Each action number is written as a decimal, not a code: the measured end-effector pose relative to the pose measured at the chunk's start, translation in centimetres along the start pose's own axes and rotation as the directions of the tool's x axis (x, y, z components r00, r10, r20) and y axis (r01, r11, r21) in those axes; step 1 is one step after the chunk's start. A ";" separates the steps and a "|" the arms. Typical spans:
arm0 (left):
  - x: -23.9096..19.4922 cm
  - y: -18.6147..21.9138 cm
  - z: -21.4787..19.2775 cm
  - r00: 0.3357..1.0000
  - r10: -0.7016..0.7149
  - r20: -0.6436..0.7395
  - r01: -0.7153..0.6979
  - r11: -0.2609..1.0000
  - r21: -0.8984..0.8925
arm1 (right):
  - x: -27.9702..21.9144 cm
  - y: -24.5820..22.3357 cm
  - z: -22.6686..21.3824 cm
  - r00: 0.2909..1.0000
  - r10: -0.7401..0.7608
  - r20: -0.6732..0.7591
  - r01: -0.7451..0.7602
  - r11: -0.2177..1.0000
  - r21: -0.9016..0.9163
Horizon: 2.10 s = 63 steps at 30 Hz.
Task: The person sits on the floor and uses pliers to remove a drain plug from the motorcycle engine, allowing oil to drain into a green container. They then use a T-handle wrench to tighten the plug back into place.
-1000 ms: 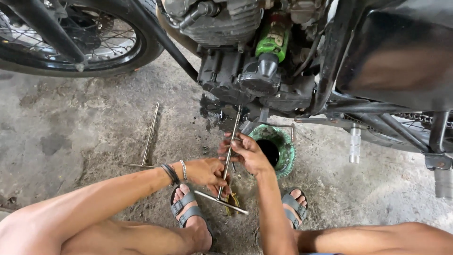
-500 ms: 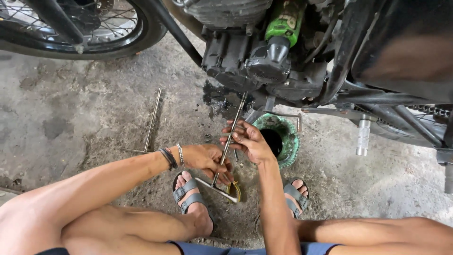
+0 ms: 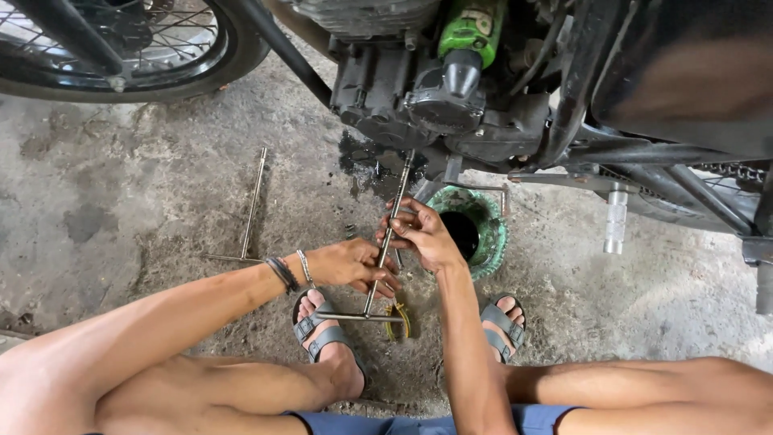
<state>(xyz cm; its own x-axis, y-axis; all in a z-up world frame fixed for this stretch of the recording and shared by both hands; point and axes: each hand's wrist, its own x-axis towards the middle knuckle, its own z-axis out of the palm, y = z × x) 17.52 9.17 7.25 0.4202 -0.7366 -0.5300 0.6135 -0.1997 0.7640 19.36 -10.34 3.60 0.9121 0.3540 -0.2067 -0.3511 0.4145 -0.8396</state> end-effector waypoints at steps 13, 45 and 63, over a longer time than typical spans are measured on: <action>-0.4 1.7 0.9 0.993 -0.112 -0.027 0.113 0.993 0.041 | 0.4 0.7 -0.5 1.000 0.004 0.011 -0.004 0.997 0.077; -0.4 0.3 0.5 0.987 0.038 -0.157 -0.023 0.995 0.098 | 1.4 1.2 -0.2 0.981 -0.009 -0.196 0.015 0.999 0.030; -0.6 -0.1 0.7 0.988 -0.115 0.099 0.111 0.993 0.042 | 1.3 1.4 -0.9 0.992 0.059 0.114 -0.079 0.982 0.174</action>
<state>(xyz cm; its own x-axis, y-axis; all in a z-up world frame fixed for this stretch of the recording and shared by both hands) 16.74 9.16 7.78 0.2785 -0.7694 -0.5749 0.6276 -0.3073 0.7153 20.22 -10.02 1.72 0.8596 0.4713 -0.1976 -0.4533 0.5249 -0.7204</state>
